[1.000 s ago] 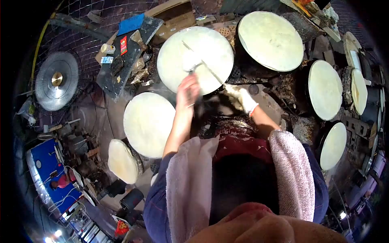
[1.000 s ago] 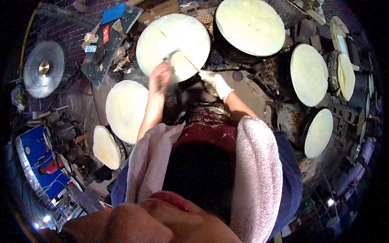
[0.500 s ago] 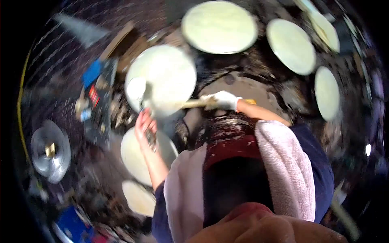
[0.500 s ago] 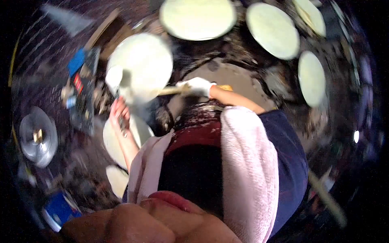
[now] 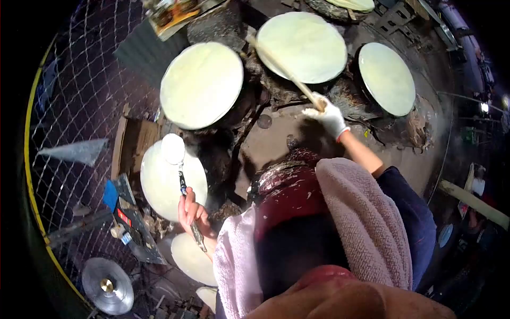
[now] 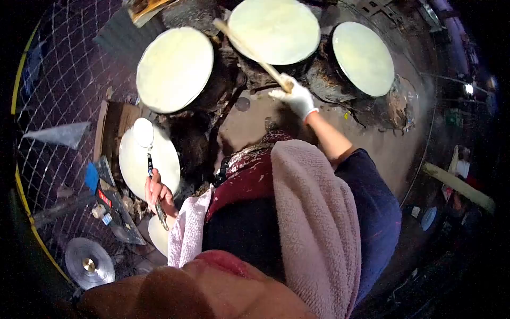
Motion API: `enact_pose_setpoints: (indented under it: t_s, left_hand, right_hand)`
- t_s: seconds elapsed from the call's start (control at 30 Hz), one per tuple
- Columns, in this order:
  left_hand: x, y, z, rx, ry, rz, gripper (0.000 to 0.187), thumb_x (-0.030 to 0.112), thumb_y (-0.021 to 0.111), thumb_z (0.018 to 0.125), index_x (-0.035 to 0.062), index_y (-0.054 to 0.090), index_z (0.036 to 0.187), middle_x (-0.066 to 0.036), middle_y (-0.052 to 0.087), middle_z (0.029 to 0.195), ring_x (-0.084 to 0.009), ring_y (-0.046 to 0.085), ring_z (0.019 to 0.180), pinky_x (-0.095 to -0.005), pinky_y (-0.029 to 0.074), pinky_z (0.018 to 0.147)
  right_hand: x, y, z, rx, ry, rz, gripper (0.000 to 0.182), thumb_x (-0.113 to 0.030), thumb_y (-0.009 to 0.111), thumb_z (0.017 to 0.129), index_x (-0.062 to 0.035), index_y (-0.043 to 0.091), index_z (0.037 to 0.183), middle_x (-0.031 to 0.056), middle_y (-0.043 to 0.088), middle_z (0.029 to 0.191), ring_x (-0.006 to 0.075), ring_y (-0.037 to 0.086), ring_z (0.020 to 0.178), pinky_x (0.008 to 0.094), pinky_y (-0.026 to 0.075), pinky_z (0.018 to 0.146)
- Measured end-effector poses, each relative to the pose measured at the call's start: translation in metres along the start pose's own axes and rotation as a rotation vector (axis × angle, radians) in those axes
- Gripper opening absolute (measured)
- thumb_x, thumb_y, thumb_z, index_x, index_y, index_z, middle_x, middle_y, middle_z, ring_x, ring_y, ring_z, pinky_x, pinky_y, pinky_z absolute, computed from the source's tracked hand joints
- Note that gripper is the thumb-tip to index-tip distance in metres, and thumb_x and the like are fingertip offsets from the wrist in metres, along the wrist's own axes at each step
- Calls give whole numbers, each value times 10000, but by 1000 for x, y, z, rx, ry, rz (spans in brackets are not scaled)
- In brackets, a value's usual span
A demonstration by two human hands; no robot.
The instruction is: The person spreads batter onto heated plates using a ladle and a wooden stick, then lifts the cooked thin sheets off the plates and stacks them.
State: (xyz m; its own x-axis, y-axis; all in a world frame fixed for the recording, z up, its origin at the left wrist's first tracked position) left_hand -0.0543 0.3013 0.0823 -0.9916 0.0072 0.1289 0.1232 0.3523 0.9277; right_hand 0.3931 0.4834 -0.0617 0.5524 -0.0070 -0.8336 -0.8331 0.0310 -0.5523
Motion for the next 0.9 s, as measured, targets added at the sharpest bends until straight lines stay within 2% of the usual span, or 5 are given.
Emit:
enact_pose_setpoints:
  t_s: [0.07,0.1,0.17,0.43,0.9]
  left_hand:
    - [-38,25,35,-9,-15,-22,380,192,309,1020,-139,399,1184,-25,439,735,-54,404,407,-219,249,396]
    - [-50,32,43,-27,-36,-41,387,199,302,1022,-137,398,1188,-25,440,732,-56,404,406,-222,254,401]
    - [-73,56,54,-128,-114,35,412,224,274,1025,-120,400,1214,-14,458,727,-58,399,395,-246,290,437]
    - [-110,86,73,-61,-53,27,430,196,272,1029,-164,300,1263,-79,488,773,-100,471,415,-258,291,464]
    - [-109,96,95,-20,-6,131,416,196,268,1029,-148,326,1254,-64,482,764,-82,455,405,-249,290,441]
  right_hand:
    - [59,-50,67,-8,221,-134,625,-571,672,763,-93,593,1157,149,674,987,266,655,941,340,498,812]
    - [38,-83,92,-130,333,-294,566,-476,686,807,-75,582,1193,135,673,1010,210,640,905,327,486,818]
    - [72,-112,146,-117,148,-540,557,-556,514,879,-89,598,1169,197,657,958,369,629,896,429,498,772]
    - [162,-138,338,104,-4,-707,592,-457,521,891,-205,379,1408,212,496,1318,400,541,1119,446,435,952]
    - [114,-144,326,73,-3,-439,513,-420,663,812,-49,594,1160,160,658,1034,323,611,976,367,458,848]
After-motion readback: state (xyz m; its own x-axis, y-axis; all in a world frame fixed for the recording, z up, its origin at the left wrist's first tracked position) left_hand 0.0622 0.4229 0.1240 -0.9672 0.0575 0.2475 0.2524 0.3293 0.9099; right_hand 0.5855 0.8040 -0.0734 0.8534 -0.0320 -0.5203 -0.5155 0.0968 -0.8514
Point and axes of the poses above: each hand's wrist, its own z-axis towards the middle knuckle, its own y-axis out of the palm, x = y × z, the point moved 3 cm from there along z, towards the middle knuckle
